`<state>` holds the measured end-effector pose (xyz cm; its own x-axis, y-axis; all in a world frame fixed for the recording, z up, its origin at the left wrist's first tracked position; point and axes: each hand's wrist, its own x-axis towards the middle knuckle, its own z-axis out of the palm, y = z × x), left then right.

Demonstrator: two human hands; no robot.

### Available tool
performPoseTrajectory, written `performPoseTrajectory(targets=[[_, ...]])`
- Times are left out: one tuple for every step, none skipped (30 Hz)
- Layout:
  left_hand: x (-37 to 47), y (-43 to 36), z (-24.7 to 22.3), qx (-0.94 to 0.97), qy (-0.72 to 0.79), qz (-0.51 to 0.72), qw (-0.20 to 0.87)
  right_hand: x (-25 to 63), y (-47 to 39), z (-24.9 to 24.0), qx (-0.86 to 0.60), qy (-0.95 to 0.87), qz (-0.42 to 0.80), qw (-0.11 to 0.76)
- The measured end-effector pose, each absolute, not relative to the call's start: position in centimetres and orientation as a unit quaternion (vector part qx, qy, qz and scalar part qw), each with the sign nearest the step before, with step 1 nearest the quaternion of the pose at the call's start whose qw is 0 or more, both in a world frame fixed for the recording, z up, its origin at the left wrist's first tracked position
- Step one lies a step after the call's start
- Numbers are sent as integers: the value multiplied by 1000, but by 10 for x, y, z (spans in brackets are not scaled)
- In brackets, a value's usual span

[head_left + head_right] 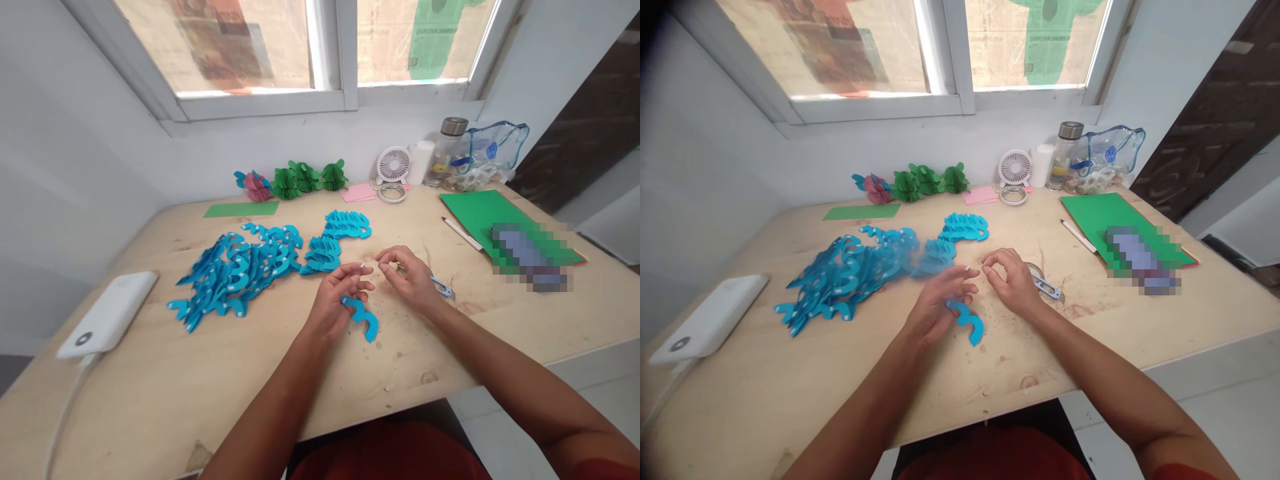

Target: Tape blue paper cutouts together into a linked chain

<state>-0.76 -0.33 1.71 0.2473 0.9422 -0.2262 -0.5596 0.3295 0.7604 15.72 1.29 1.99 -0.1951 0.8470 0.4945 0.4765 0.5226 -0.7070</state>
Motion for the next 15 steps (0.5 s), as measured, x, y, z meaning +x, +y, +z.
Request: performPoseTrajectory(targets=[[-8, -3, 16, 273, 347, 509, 739, 157, 13, 20, -449, -735, 221, 457], [-8, -3, 15, 268, 349, 510, 739, 157, 14, 19, -453, -725, 240, 460], [-8, -2, 14, 265, 350, 512, 738, 158, 14, 19, -454, -715, 263, 461], [-8, -2, 13, 263, 350, 514, 737, 158, 15, 19, -452, -707, 290, 460], [-8, -1, 12, 263, 348, 518, 736, 158, 15, 19, -448, -699, 318, 458], [-8, -1, 12, 263, 344, 523, 734, 158, 15, 19, -442, -694, 345, 453], [-8, 0, 11, 264, 340, 529, 731, 158, 15, 19, -435, -691, 368, 445], [-9, 0, 11, 264, 337, 536, 727, 158, 15, 19, -430, -690, 389, 434], [-9, 1, 11, 265, 334, 545, 723, 157, 15, 19, -425, -691, 405, 422], [-10, 2, 11, 265, 329, 553, 718, 157, 14, 20, -420, -691, 420, 411], [-10, 2, 11, 265, 323, 561, 714, 157, 14, 20, -417, -691, 433, 402], [-11, 3, 11, 265, 316, 569, 712, 156, 13, 21, -414, -689, 446, 394], [-11, 3, 12, 266, 307, 574, 711, 156, 12, 21, -411, -686, 459, 387], [-11, 4, 12, 267, 298, 577, 712, 155, 11, 21, -410, -682, 472, 381], [-11, 4, 12, 268, 290, 578, 714, 155, 10, 21, -409, -678, 485, 372]])
